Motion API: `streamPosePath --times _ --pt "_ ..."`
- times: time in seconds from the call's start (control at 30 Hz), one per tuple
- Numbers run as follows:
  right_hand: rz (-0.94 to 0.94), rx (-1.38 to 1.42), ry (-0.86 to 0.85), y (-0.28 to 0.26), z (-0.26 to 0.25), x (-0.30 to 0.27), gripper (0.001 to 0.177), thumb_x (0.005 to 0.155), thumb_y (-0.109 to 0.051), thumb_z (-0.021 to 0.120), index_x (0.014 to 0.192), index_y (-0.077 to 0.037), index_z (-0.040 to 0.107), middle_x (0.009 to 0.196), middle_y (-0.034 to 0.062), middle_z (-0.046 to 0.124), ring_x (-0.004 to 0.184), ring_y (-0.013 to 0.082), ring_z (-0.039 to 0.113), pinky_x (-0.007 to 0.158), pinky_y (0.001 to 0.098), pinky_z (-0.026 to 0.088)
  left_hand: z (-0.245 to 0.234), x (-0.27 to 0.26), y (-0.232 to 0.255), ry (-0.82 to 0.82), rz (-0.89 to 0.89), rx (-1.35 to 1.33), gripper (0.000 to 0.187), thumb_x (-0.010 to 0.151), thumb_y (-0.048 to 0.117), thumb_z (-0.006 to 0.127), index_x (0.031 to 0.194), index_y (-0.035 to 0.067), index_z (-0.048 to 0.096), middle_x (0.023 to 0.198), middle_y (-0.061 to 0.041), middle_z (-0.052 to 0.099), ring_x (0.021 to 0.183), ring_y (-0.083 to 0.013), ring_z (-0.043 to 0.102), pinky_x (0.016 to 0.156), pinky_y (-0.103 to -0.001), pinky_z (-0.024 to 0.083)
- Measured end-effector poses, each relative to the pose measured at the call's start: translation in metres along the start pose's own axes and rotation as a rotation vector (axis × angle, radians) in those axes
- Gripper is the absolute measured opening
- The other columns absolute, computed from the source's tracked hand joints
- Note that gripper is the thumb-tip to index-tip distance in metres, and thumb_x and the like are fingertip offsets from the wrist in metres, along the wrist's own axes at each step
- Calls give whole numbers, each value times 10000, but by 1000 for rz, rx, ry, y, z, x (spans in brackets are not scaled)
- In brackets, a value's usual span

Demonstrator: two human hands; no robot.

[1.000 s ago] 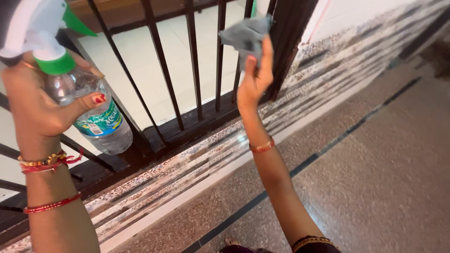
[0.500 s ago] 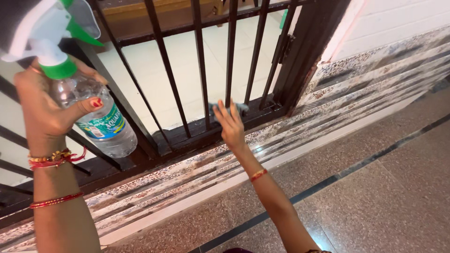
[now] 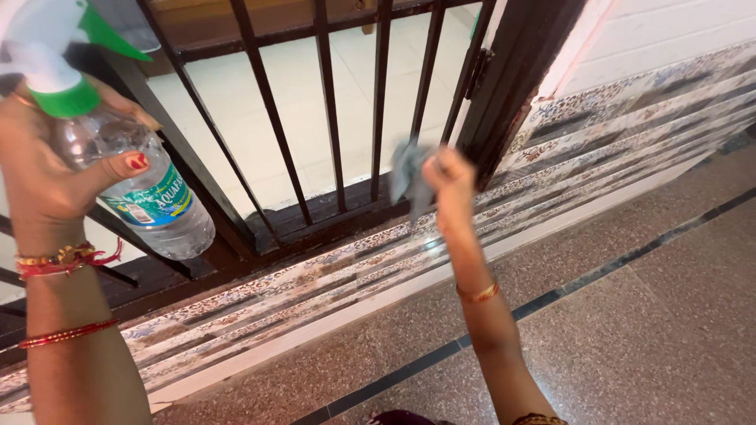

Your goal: The person cleans the metal grills of a window using a spray bottle and a cloth, wiping both the bars and the frame.

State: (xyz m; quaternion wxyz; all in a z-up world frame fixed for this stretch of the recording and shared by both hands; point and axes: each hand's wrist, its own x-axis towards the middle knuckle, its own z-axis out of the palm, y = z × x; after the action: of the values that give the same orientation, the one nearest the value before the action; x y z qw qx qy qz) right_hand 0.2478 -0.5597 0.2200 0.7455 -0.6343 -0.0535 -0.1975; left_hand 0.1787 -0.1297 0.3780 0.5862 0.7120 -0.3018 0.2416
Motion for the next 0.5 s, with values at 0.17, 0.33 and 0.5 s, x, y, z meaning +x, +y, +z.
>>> streamPosePath --times 0.17,0.33,0.5 --pt "-776 -61 436 -69 5 57 242 1002 -73 654 1234 -121 705 1062 56 614 913 185 550 799 317 498 -1 0 -5 1 -5 -28 644 832 167 912 1284 -18 492 1097 -111 633 1076 -246 721 988 -342 608" --pt "-1045 -599 252 -58 43 79 487 877 94 574 1247 -169 748 1176 94 574 1125 208 571 812 267 601 -1 -3 -4 6 -9 -37 639 857 187 935 1258 -6 475 1102 -112 636 1061 -233 693 999 -336 609" --pt "-1130 -755 247 13 39 57 473 837 144 694 1225 -120 755 1047 106 555 995 265 611 817 362 563 1 2 2 6 27 47 603 816 240 932 1176 -29 531 1081 -116 677 1048 -226 725 964 -320 603"
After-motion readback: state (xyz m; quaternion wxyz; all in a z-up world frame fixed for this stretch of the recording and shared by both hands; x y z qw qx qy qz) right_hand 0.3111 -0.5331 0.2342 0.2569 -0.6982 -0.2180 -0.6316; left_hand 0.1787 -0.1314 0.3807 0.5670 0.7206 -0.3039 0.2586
